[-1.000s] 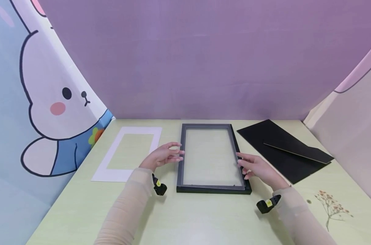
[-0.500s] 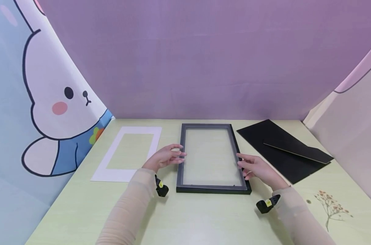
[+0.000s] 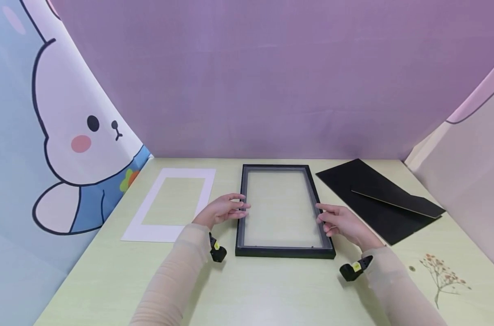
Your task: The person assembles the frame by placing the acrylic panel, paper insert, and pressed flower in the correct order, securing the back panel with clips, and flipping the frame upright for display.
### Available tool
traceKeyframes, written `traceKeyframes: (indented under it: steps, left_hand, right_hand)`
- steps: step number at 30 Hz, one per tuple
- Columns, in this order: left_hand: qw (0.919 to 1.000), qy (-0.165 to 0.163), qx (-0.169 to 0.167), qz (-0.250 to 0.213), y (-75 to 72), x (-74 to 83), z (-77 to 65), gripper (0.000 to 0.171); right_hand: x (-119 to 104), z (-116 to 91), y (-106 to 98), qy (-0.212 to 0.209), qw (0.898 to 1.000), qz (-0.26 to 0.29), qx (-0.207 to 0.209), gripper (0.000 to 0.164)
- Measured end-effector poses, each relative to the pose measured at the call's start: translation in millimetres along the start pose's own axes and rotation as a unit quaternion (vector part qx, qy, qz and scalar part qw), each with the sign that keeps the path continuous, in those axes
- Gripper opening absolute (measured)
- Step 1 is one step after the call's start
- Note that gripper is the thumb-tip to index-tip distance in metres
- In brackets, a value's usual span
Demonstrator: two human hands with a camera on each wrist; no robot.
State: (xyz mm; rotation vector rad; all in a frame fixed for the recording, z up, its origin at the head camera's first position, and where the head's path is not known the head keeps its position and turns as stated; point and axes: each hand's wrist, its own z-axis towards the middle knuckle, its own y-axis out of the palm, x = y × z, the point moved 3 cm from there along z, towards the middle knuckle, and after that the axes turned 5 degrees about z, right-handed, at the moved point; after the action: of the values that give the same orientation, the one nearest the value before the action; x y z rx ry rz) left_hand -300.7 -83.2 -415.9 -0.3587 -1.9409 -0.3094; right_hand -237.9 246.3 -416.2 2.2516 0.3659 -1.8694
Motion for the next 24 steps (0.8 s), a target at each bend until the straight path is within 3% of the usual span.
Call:
traceKeyframes:
  steps: [24]
  left_hand:
    - [0.9997,0.001,0.008,-0.024,2.6,1.1,11.8,0.045]
  right_hand:
    - [1.2,6.6,-3.8,0.017,1.0,0.003,0.014,0.053]
